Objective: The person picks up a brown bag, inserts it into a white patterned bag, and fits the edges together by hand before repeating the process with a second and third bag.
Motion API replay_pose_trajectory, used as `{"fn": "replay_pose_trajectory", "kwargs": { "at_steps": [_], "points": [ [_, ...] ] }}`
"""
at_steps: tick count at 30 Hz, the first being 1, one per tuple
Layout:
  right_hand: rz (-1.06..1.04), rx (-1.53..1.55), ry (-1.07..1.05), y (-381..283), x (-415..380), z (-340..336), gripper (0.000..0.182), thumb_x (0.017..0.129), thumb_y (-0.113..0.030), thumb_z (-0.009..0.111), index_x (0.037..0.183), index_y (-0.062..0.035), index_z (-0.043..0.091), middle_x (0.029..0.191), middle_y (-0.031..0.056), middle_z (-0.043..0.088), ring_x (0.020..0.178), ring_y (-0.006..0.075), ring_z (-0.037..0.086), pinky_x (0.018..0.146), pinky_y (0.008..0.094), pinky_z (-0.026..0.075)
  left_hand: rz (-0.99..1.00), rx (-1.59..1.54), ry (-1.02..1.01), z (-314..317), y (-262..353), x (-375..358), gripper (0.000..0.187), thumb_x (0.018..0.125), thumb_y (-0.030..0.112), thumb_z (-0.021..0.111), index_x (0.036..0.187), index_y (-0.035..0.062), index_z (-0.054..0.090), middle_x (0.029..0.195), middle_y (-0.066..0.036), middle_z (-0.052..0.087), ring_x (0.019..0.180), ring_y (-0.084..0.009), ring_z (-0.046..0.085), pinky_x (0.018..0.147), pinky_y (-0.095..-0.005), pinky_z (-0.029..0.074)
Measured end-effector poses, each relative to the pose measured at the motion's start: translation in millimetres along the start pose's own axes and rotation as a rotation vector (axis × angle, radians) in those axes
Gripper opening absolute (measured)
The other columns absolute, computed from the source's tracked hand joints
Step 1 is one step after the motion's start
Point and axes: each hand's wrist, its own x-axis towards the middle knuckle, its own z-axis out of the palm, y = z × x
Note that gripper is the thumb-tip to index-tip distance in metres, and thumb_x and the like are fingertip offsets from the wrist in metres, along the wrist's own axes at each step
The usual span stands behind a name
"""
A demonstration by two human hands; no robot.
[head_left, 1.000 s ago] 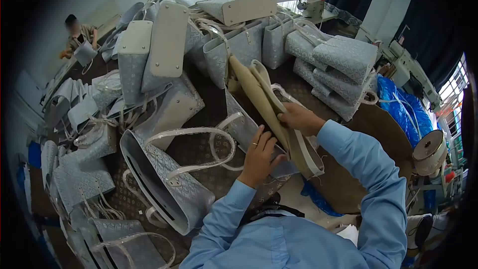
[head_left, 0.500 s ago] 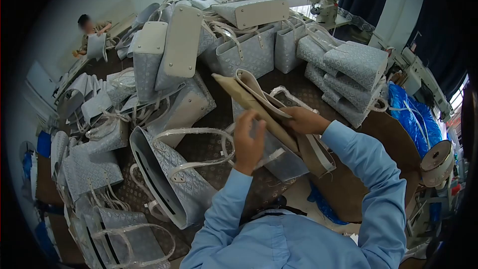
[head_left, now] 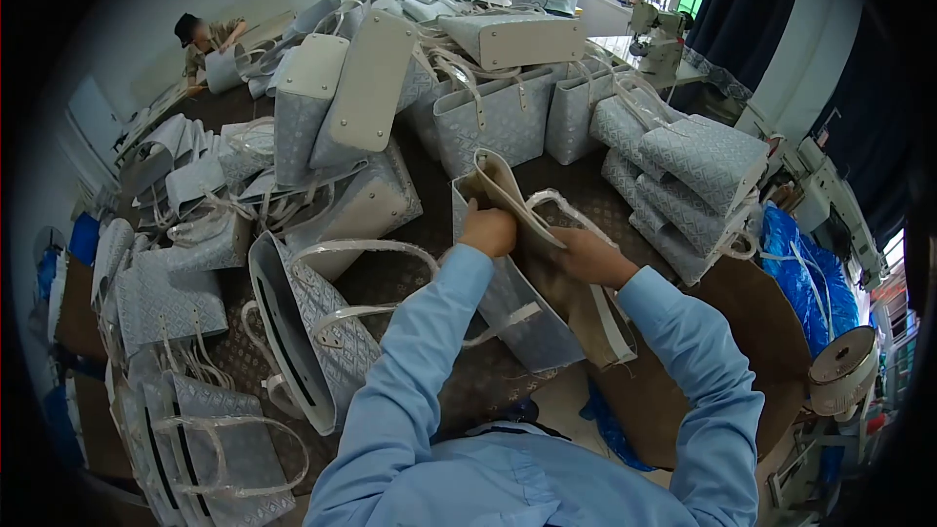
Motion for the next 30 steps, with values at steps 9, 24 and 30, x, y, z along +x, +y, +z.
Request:
{"fn": "replay_pose_trajectory", "kwargs": {
  "at_steps": [9,24,30],
  "points": [
    [-0.009,-0.067,-0.221,-31.8,30.4,5.8,0.027,0.086,-0.015,0.054,0.109,-0.0023,0.060,0.093,0.0238,0.064,0.088,0.0407,0.061,0.078,0.0452,0.047,-0.156,-1.091,0.684,36.0,32.1,-82.7,0.056,0.089,0.022,0.061,0.136,-0.0009,0.039,0.136,-0.024,0.041,0.127,-0.0410,0.039,0.105,-0.0441,0.033],
    [0.241,-0.147,-0.012,-31.2,43.2,15.6,0.037,0.077,-0.007,0.054,0.113,-0.0024,0.063,0.097,0.0245,0.065,0.090,0.0390,0.063,0.081,0.0432,0.048,0.443,-0.644,0.636,29.5,96.8,-153.2,0.031,0.082,0.030,0.068,0.095,0.0029,0.062,0.102,-0.012,0.058,0.108,-0.0349,0.050,0.102,-0.0506,0.030],
    [0.199,-0.031,0.095,-33.6,23.3,45.8,0.032,0.074,-0.004,0.051,0.102,0.0004,0.064,0.095,0.0251,0.065,0.093,0.0406,0.063,0.084,0.0454,0.049,0.453,-0.693,0.626,32.2,92.1,-155.6,0.031,0.083,0.029,0.068,0.097,0.0028,0.061,0.104,-0.013,0.057,0.108,-0.0362,0.050,0.103,-0.0520,0.029]
  ]
}}
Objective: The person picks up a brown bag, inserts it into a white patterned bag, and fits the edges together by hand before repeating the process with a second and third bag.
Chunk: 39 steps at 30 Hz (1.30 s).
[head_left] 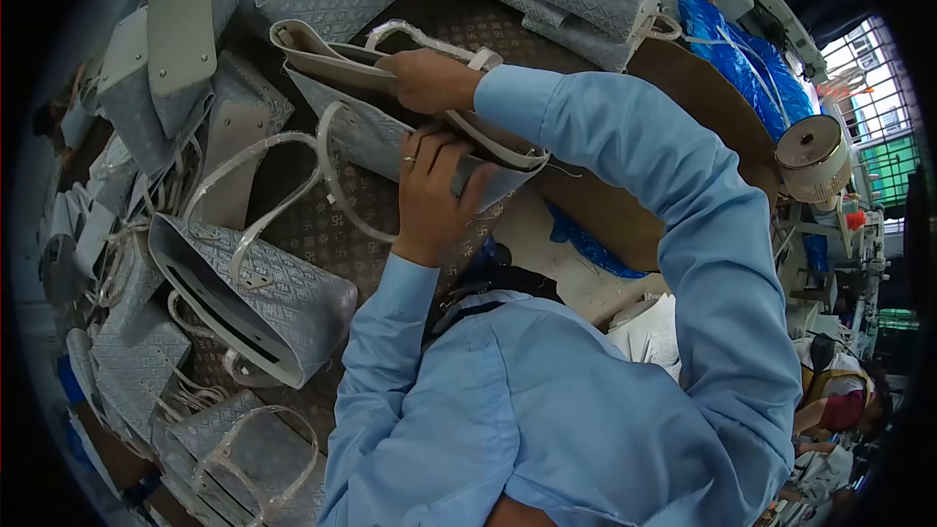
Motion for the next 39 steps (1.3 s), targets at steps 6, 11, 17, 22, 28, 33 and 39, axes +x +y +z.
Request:
{"fn": "replay_pose_trajectory", "kwargs": {
  "at_steps": [6,11,17,22,28,33,39],
  "points": [
    [-0.024,-0.046,-0.042,6.7,7.6,-2.0,0.033,0.078,-0.006,0.051,0.108,0.0011,0.061,0.097,0.0256,0.064,0.093,0.0406,0.063,0.083,0.0461,0.049,-0.004,-0.020,0.004,0.2,0.1,2.6,0.029,0.081,0.027,0.070,0.094,0.0030,0.060,0.100,-0.013,0.056,0.107,-0.0365,0.050,0.100,-0.0510,0.032],
    [-0.102,-0.094,-0.098,6.0,10.6,12.6,0.039,0.076,-0.002,0.048,0.113,0.0028,0.060,0.103,0.0263,0.063,0.095,0.0412,0.062,0.083,0.0457,0.049,-0.034,0.027,0.027,1.2,6.7,-5.3,0.028,0.082,0.025,0.070,0.094,0.0027,0.060,0.100,-0.014,0.057,0.108,-0.0354,0.051,0.099,-0.0503,0.033],
    [-0.264,-0.166,-0.299,10.5,13.9,4.3,0.033,0.075,-0.002,0.050,0.105,0.0039,0.061,0.101,0.0267,0.063,0.095,0.0410,0.062,0.082,0.0448,0.049,-0.125,0.356,0.126,13.9,47.7,-9.8,0.036,0.081,0.026,0.071,0.107,0.0030,0.061,0.109,-0.013,0.056,0.117,-0.0343,0.048,0.103,-0.0515,0.030],
    [-0.426,-0.209,-0.351,11.0,10.0,2.5,0.027,0.076,-0.003,0.052,0.100,0.0052,0.061,0.095,0.0270,0.065,0.091,0.0414,0.064,0.079,0.0440,0.050,-0.132,0.503,0.076,42.9,84.9,2.8,0.046,0.077,0.032,0.075,0.111,0.0042,0.062,0.116,-0.012,0.054,0.117,-0.0338,0.048,0.103,-0.0516,0.031],
    [-0.702,-0.414,-0.431,13.5,13.8,-8.9,0.017,0.077,-0.005,0.058,0.073,0.0068,0.069,0.075,0.0220,0.066,0.070,0.0366,0.066,0.066,0.0425,0.053,-0.150,0.668,0.040,79.6,94.1,1.6,0.044,0.071,0.028,0.078,0.106,0.0049,0.064,0.113,-0.009,0.057,0.114,-0.0308,0.050,0.098,-0.0479,0.039],
    [-0.854,-0.686,-0.394,11.5,15.8,-2.0,0.019,0.077,-0.013,0.062,0.087,0.0001,0.072,0.085,0.0167,0.069,0.079,0.0349,0.067,0.074,0.0456,0.052,-0.142,0.754,0.015,82.9,95.0,4.9,0.038,0.072,0.025,0.077,0.102,0.0054,0.065,0.106,-0.008,0.060,0.110,-0.0277,0.052,0.098,-0.0478,0.039],
    [-0.693,-0.820,-0.256,15.0,28.4,20.9,0.025,0.082,-0.021,0.063,0.099,-0.0055,0.073,0.097,0.0126,0.071,0.093,0.0344,0.067,0.085,0.0483,0.050,-0.226,0.716,0.026,89.6,101.8,20.8,0.034,0.075,0.024,0.075,0.099,0.0043,0.062,0.100,-0.009,0.060,0.104,-0.0285,0.055,0.098,-0.0491,0.038]
  ]
}}
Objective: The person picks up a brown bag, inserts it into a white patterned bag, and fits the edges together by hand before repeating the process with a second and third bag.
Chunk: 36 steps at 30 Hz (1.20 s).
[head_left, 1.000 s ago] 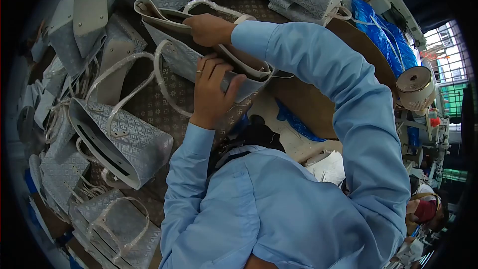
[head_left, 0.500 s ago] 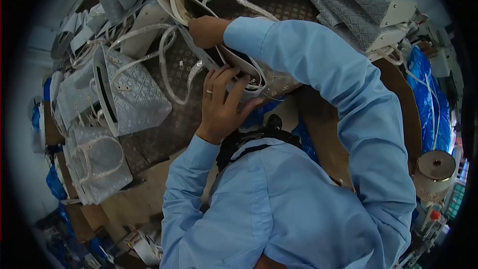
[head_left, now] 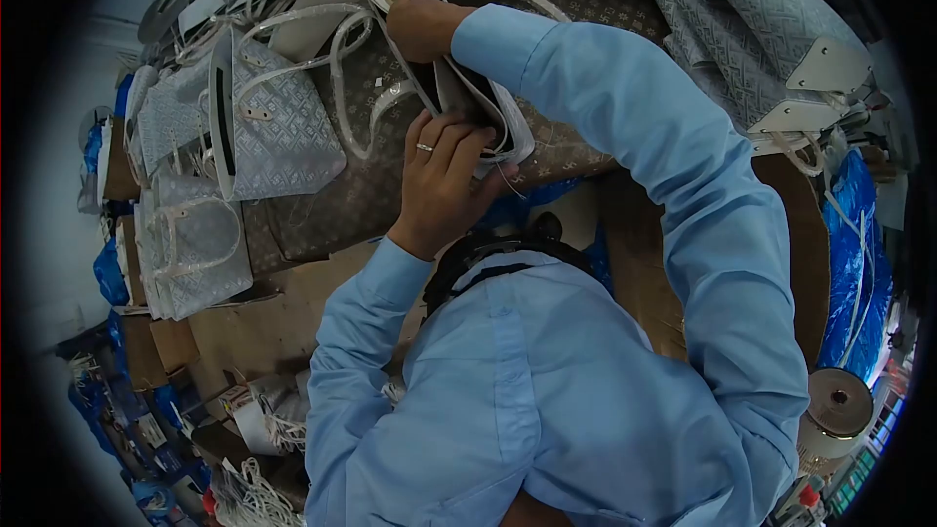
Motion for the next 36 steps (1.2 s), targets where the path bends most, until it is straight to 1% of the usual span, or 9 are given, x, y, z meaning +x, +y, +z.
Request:
{"fn": "replay_pose_trajectory", "kwargs": {
  "at_steps": [2,5,8,14,17,20,25,27,36],
  "points": [
    [-0.214,-0.127,-0.044,9.0,-18.8,-15.8,0.025,0.082,-0.019,0.062,0.099,-0.0047,0.073,0.097,0.0135,0.070,0.092,0.0340,0.067,0.083,0.0467,0.051,-0.020,0.012,-0.007,-0.8,5.0,3.4,0.033,0.075,0.025,0.075,0.098,0.0046,0.062,0.099,-0.009,0.060,0.103,-0.0285,0.055,0.098,-0.0492,0.037],
    [-0.219,0.329,0.076,17.3,-14.7,-7.3,0.025,0.074,-0.005,0.059,0.091,0.0115,0.067,0.083,0.0251,0.067,0.080,0.0377,0.068,0.070,0.0439,0.053,-0.036,0.032,0.011,7.4,7.0,3.9,0.032,0.076,0.025,0.075,0.097,0.0050,0.062,0.097,-0.008,0.060,0.103,-0.0283,0.055,0.098,-0.0494,0.037],
    [-0.187,0.438,0.057,21.6,-20.2,-16.8,0.023,0.076,-0.004,0.055,0.089,0.0123,0.066,0.085,0.0274,0.066,0.083,0.0378,0.067,0.071,0.0434,0.053,-0.023,0.032,0.024,7.7,3.6,2.3,0.029,0.078,0.024,0.073,0.097,0.0049,0.062,0.097,-0.008,0.060,0.102,-0.0278,0.055,0.098,-0.0494,0.037],
    [-0.150,0.397,-0.013,11.2,-23.8,-14.0,0.041,0.077,-0.003,0.055,0.115,0.0115,0.056,0.083,0.0263,0.066,0.081,0.0380,0.067,0.070,0.0419,0.053,-0.011,-0.056,0.014,6.8,1.2,3.8,0.026,0.080,0.019,0.070,0.099,0.0032,0.063,0.097,-0.010,0.062,0.100,-0.0272,0.057,0.094,-0.0449,0.040],
    [0.082,0.207,0.190,-5.1,-22.2,6.5,0.048,0.081,-0.012,0.061,0.125,0.0058,0.050,0.087,0.0244,0.066,0.084,0.0356,0.068,0.068,0.0404,0.053,-0.001,-0.075,0.029,4.8,-2.1,4.7,0.025,0.079,0.018,0.070,0.098,0.0023,0.064,0.095,-0.010,0.063,0.096,-0.0270,0.058,0.088,-0.0409,0.043],
    [0.174,0.749,1.096,-6.2,-22.6,21.7,0.028,0.085,-0.021,0.064,0.102,0.0018,0.065,0.092,0.0161,0.066,0.083,0.0332,0.067,0.069,0.0395,0.053,0.002,-0.080,0.027,3.1,-2.0,4.7,0.025,0.079,0.018,0.071,0.097,0.0020,0.064,0.092,-0.010,0.063,0.093,-0.0265,0.059,0.083,-0.0385,0.044],
    [-0.010,0.846,0.975,26.1,-95.0,-0.6,0.035,0.085,-0.016,0.067,0.116,-0.0020,0.060,0.106,0.0184,0.064,0.092,0.0261,0.066,0.071,0.0333,0.054,-0.016,-0.112,0.025,-0.5,-6.3,0.2,0.026,0.077,0.016,0.072,0.098,0.0025,0.065,0.091,-0.009,0.063,0.090,-0.0258,0.059,0.079,-0.0378,0.045],
    [-0.127,0.946,0.973,31.0,-146.5,11.2,0.017,0.085,-0.010,0.066,0.101,-0.0036,0.065,0.098,0.0131,0.064,0.083,0.0294,0.067,0.069,0.0381,0.053,-0.058,-0.175,0.019,-2.1,-5.8,-2.0,0.028,0.075,0.016,0.073,0.099,0.0030,0.065,0.092,-0.008,0.063,0.091,-0.0255,0.058,0.080,-0.0375,0.046],
    [-0.308,1.004,0.659,7.6,-201.8,38.7,0.031,0.076,-0.006,0.072,0.106,-0.0034,0.063,0.119,0.0115,0.060,0.123,0.0305,0.051,0.100,0.0446,0.045,-0.026,-0.204,-0.192,-23.3,-10.2,10.0,0.034,0.072,0.017,0.075,0.101,0.0041,0.063,0.095,-0.008,0.063,0.093,-0.0254,0.059,0.079,-0.0358,0.046]
  ]
}}
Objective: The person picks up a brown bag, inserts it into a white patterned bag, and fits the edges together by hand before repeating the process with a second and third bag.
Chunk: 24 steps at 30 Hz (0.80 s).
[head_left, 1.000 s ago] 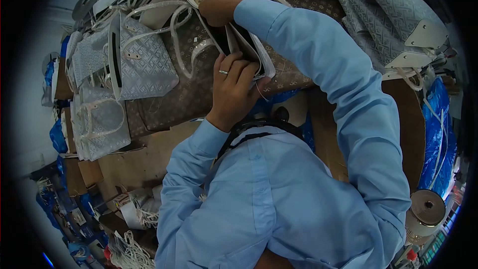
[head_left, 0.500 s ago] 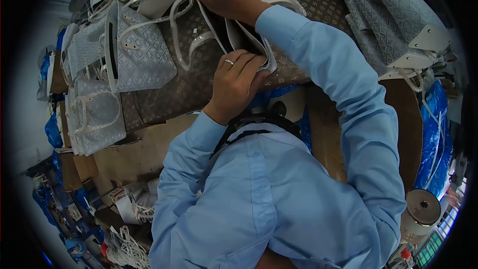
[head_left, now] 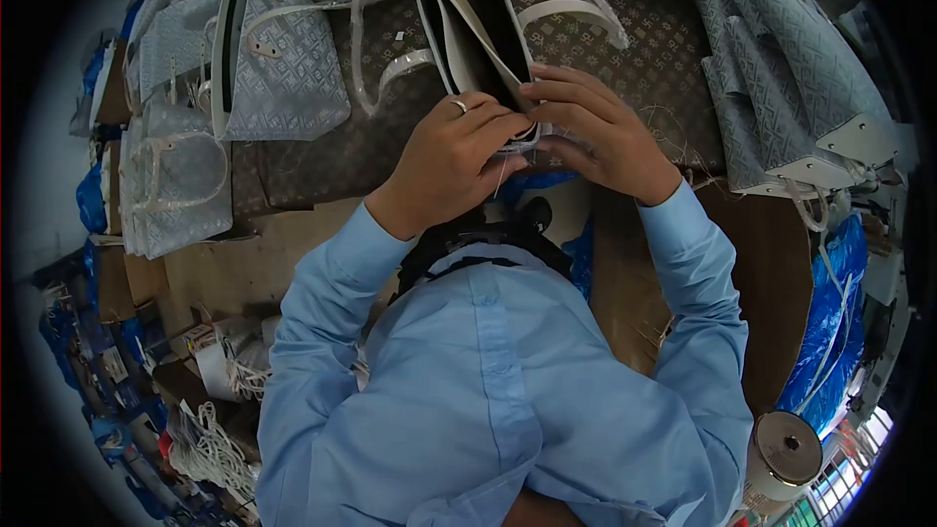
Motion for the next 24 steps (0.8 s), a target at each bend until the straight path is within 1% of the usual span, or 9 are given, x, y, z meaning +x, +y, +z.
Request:
{"fn": "replay_pose_trajectory", "kwargs": {
  "at_steps": [2,6,8,9,11,16,19,22,24],
  "points": [
    [-0.124,-0.181,-0.034,2.7,5.5,-1.9,0.035,0.073,-0.012,0.074,0.104,-0.0044,0.061,0.118,0.0121,0.059,0.121,0.0320,0.052,0.099,0.0469,0.045,-0.023,0.016,0.010,2.6,0.9,-0.7,0.035,0.072,0.017,0.076,0.101,0.0040,0.063,0.095,-0.008,0.063,0.092,-0.0254,0.059,0.078,-0.0358,0.046],
    [-0.271,-0.330,-0.033,6.9,6.9,-6.2,0.035,0.071,-0.017,0.076,0.099,-0.0044,0.059,0.111,0.0113,0.060,0.115,0.0316,0.055,0.099,0.0480,0.045,-0.057,0.056,0.080,10.2,7.4,-0.7,0.035,0.071,0.016,0.076,0.100,0.0036,0.063,0.094,-0.008,0.063,0.089,-0.0257,0.060,0.077,-0.0361,0.046],
    [-0.297,-0.378,0.011,9.3,8.5,-6.5,0.028,0.070,-0.015,0.073,0.093,-0.0057,0.059,0.098,0.0091,0.057,0.101,0.0274,0.056,0.095,0.0426,0.046,-0.077,0.065,0.108,13.7,8.7,-2.4,0.034,0.071,0.015,0.076,0.100,0.0034,0.063,0.094,-0.008,0.063,0.089,-0.0256,0.060,0.077,-0.0365,0.046],
    [-0.303,-0.376,-0.001,8.8,10.5,-6.9,0.028,0.070,-0.015,0.073,0.093,-0.0057,0.059,0.098,0.0091,0.057,0.101,0.0274,0.056,0.095,0.0426,0.046,-0.085,0.075,0.125,15.2,9.3,-3.3,0.033,0.071,0.014,0.075,0.099,0.0033,0.063,0.093,-0.008,0.063,0.089,-0.0255,0.060,0.077,-0.0369,0.046],
    [-0.284,-0.326,-0.046,5.9,15.8,-6.5,0.026,0.070,-0.016,0.073,0.088,-0.0057,0.058,0.092,0.0079,0.055,0.091,0.0271,0.055,0.093,0.0414,0.047,-0.095,0.061,0.139,15.8,10.2,-5.1,0.032,0.071,0.012,0.075,0.099,0.0032,0.063,0.093,-0.008,0.063,0.089,-0.0254,0.060,0.078,-0.0370,0.046],
    [-0.214,-0.252,-0.093,4.0,15.8,-7.7,0.026,0.068,-0.015,0.075,0.084,-0.0055,0.058,0.087,0.0083,0.053,0.088,0.0279,0.054,0.092,0.0420,0.047,-0.093,0.026,0.141,14.3,10.8,-4.1,0.030,0.072,0.010,0.073,0.099,0.0029,0.063,0.093,-0.008,0.064,0.088,-0.0252,0.060,0.079,-0.0371,0.045],
    [-0.235,-0.203,-0.073,10.6,15.7,-1.9,0.026,0.067,-0.013,0.076,0.083,-0.0055,0.057,0.087,0.0086,0.053,0.088,0.0281,0.054,0.094,0.0430,0.046,-0.157,-0.011,0.103,13.4,11.0,-7.8,0.026,0.078,0.013,0.071,0.101,0.0027,0.065,0.093,-0.010,0.065,0.092,-0.0283,0.060,0.084,-0.0379,0.043],
    [-0.241,-0.164,-0.067,10.8,13.9,-0.2,0.026,0.067,-0.011,0.076,0.082,-0.0055,0.056,0.088,0.0087,0.052,0.088,0.0281,0.055,0.096,0.0441,0.046,-0.140,0.017,0.139,15.4,12.9,-11.6,0.032,0.076,0.011,0.073,0.105,0.0055,0.062,0.097,-0.007,0.065,0.088,-0.0249,0.060,0.082,-0.0370,0.044],
    [-0.249,-0.157,-0.060,11.2,12.7,-1.3,0.026,0.067,-0.011,0.076,0.082,-0.0056,0.056,0.088,0.0087,0.052,0.089,0.0281,0.055,0.097,0.0448,0.045,-0.187,-0.081,0.197,17.8,18.2,-11.8,0.047,0.076,0.011,0.072,0.120,0.0080,0.057,0.098,-0.006,0.066,0.088,-0.0247,0.060,0.084,-0.0367,0.043]
  ]
}}
